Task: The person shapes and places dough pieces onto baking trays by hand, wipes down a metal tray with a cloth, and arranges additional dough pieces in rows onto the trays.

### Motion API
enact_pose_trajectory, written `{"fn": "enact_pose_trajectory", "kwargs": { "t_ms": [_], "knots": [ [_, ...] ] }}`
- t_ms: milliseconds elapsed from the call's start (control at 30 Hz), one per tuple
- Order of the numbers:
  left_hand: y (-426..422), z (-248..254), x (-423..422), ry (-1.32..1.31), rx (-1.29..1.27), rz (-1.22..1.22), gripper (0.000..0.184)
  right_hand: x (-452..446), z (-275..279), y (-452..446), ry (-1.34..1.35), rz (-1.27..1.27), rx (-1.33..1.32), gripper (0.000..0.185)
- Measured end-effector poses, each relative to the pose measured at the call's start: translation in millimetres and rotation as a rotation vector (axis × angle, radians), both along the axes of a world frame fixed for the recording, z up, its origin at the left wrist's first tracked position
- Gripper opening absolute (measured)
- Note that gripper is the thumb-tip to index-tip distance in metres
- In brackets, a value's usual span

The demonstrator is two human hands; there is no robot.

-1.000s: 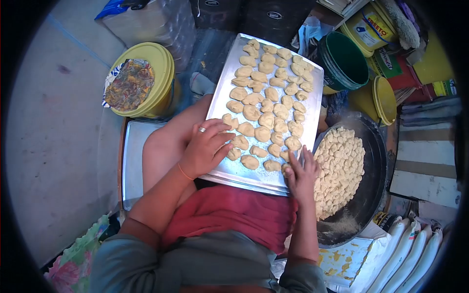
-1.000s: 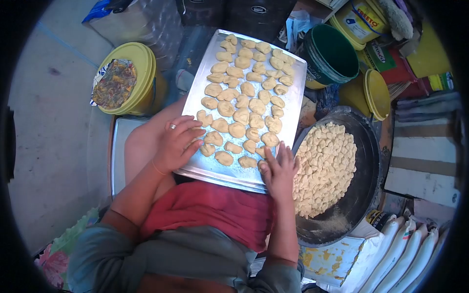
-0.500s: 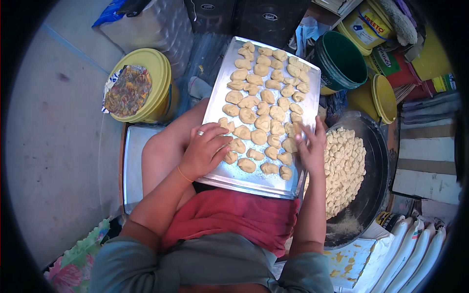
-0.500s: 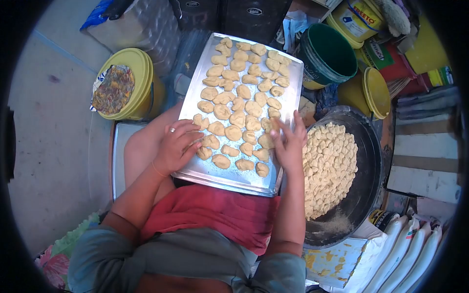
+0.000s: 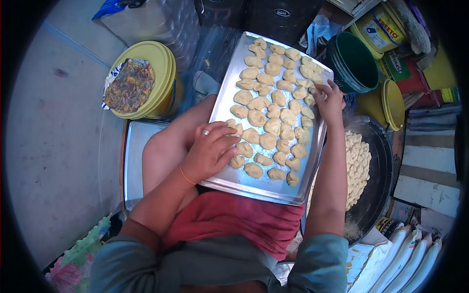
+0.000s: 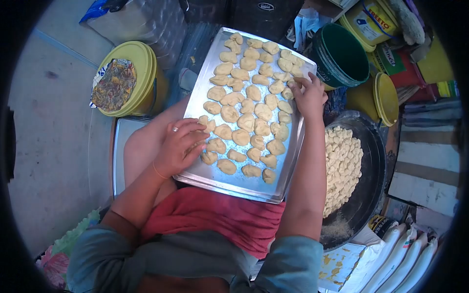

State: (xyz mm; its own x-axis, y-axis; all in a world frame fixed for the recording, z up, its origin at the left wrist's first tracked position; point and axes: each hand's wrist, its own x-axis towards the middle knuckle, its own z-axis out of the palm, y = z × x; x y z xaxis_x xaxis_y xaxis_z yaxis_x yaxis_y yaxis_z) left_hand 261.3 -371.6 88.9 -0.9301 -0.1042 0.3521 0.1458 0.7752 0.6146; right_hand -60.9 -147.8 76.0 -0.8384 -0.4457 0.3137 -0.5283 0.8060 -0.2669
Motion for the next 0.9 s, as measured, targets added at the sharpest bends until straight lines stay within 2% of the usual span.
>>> {"fn": "enact_pose_trajectory", "kwargs": {
  "t_ms": [67,100,133,200,300,400,467,500,567,600,700,800,833,900],
  "knots": [
    [-2,1,-1,-0.009,0.009,0.001,0.027,-9,6,-8,-0.012,-0.015,0.065,0.033],
    [-2,1,0,-0.011,0.018,0.0,0.027,-29,-8,-7,0.027,0.025,-0.088,0.036],
    [-3,1,0,-0.014,0.026,-0.001,0.027,-35,-6,-15,-0.068,0.026,-0.261,0.039],
    [-4,1,0,-0.043,0.027,0.021,0.028,-39,-4,-32,0.0,0.031,-0.345,0.048],
    [-5,1,0,-0.069,0.017,0.046,0.034,-44,-38,-41,0.175,-0.019,0.191,0.057],
    [-3,-5,-3,-0.112,-0.051,0.049,0.046,15,6,-47,0.262,0.065,0.024,0.057],
    [3,-12,-2,-0.175,-0.118,0.041,0.054,72,29,-41,-0.051,0.274,-0.15,0.058],
    [8,-14,-1,-0.22,-0.155,0.026,0.057,105,25,-34,-0.183,0.354,-0.12,0.06],
    [19,-20,2,-0.263,-0.25,-0.031,0.067,167,22,-24,-0.28,0.503,0.075,0.062],
    [27,-24,4,-0.255,-0.3,-0.04,0.068,193,24,-20,-0.242,0.575,0.242,0.062],
    [45,-34,7,-0.25,-0.405,-0.058,0.073,232,-2,2,-0.149,0.519,0.281,0.058],
    [54,-41,10,-0.172,-0.381,-0.013,0.074,249,5,4,-0.066,0.436,0.278,0.054],
    [54,-39,12,-0.19,-0.336,-0.02,0.076,255,6,5,-0.107,0.449,0.173,0.048],
    [52,-40,20,-0.213,-0.393,-0.064,0.077,266,-1,11,-0.117,0.497,0.154,0.045]
  ]
}}
